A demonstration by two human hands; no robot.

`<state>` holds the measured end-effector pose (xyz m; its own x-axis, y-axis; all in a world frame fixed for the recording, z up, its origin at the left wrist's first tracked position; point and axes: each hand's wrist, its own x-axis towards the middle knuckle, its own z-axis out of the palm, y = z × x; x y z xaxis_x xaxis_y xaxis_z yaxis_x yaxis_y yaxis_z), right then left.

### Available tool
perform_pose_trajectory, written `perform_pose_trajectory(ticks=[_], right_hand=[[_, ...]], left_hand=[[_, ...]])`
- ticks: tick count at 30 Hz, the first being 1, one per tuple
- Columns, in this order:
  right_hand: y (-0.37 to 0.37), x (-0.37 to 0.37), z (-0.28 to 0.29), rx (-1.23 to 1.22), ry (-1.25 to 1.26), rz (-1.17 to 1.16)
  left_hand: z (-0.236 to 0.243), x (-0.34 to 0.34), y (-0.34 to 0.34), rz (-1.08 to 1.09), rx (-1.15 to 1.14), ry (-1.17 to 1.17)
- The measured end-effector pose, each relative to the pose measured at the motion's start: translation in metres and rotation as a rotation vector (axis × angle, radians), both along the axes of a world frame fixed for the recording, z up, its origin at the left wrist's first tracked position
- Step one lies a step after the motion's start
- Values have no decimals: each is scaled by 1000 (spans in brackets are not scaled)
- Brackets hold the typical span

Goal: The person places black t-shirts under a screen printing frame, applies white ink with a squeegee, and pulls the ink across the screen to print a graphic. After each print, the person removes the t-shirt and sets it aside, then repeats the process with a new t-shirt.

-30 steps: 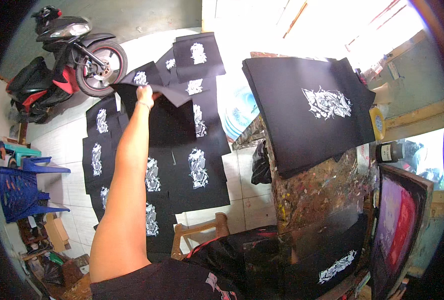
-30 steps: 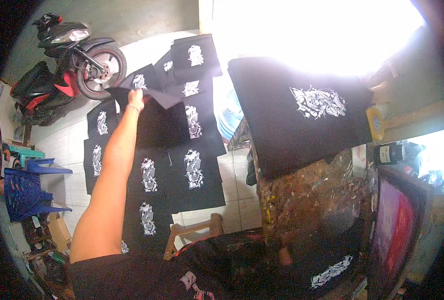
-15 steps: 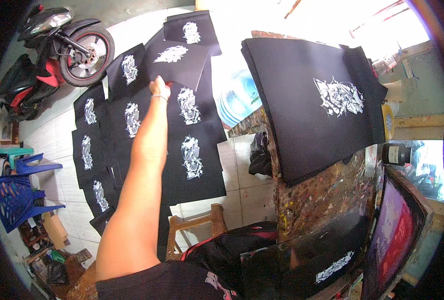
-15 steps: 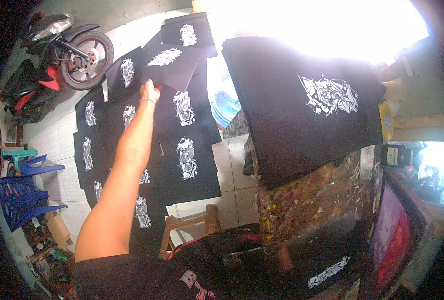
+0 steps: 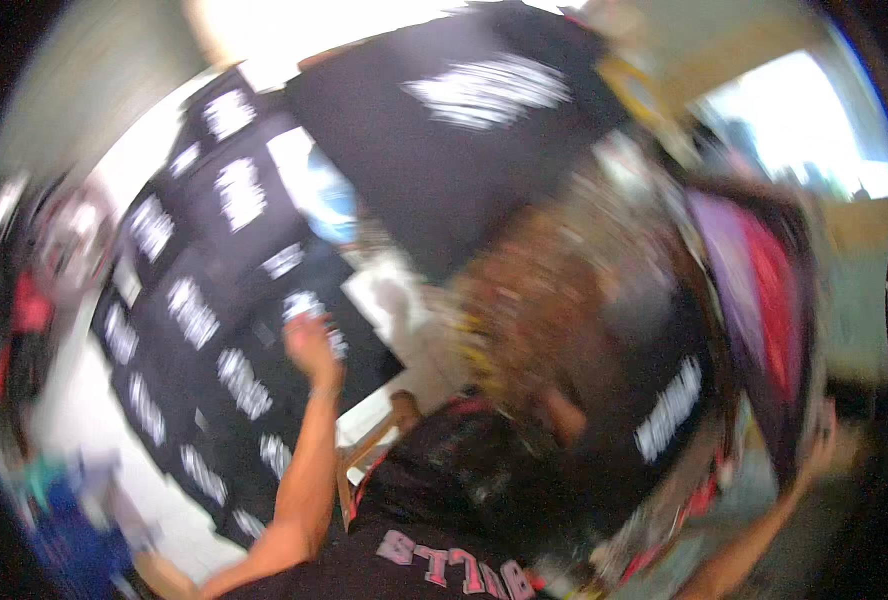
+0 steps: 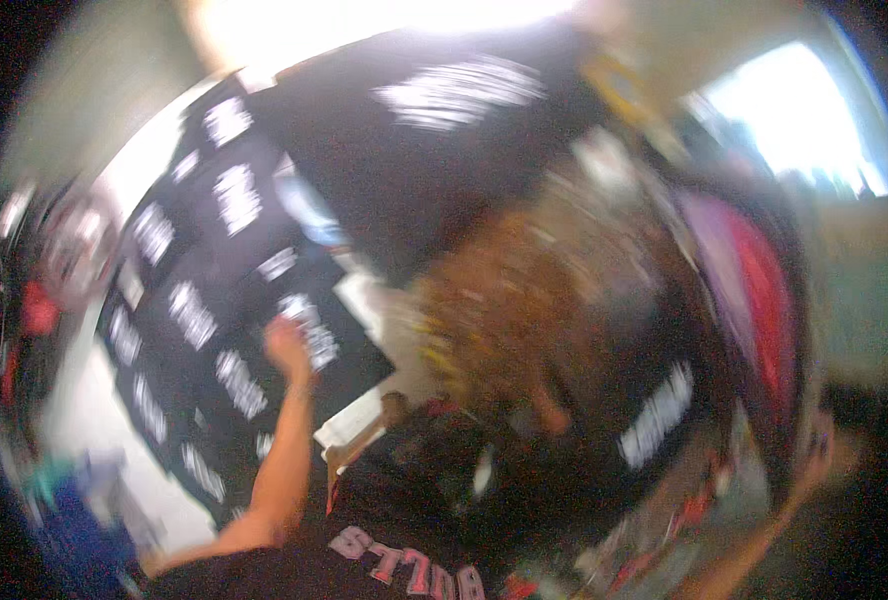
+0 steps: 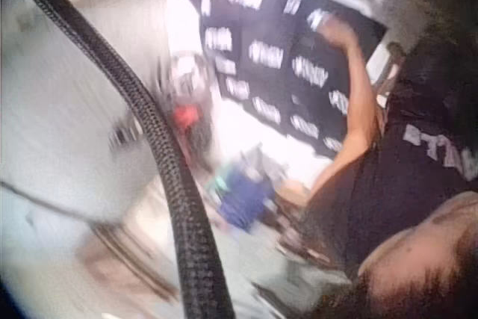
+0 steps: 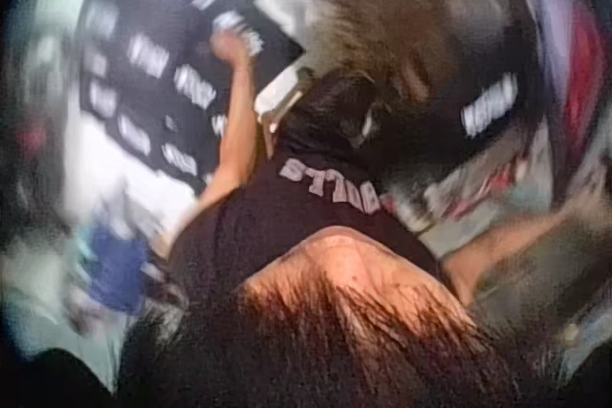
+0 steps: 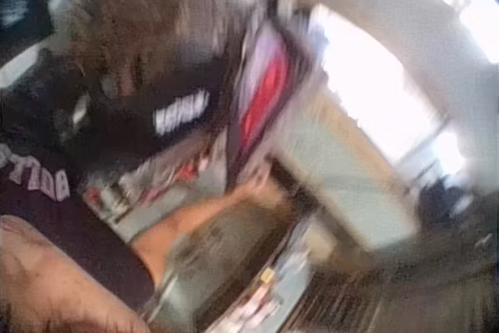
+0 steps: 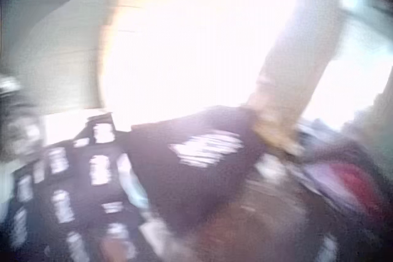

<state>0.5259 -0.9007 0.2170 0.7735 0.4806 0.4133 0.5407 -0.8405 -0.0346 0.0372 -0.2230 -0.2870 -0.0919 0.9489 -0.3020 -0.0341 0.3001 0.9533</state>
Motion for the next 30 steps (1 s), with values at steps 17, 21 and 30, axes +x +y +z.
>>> perform_pose_trajectory(ticks=[17, 21, 30], right_hand=[[146, -21, 49, 180, -237, -155], [152, 1, 55, 225, -148, -124], [139, 31, 80, 177, -253, -37]], left_hand=[[210, 298, -528, -2082, 1783, -404], [228, 309, -404, -2011, 1900, 105], [226, 304, -205, -1957, 1632, 575]])
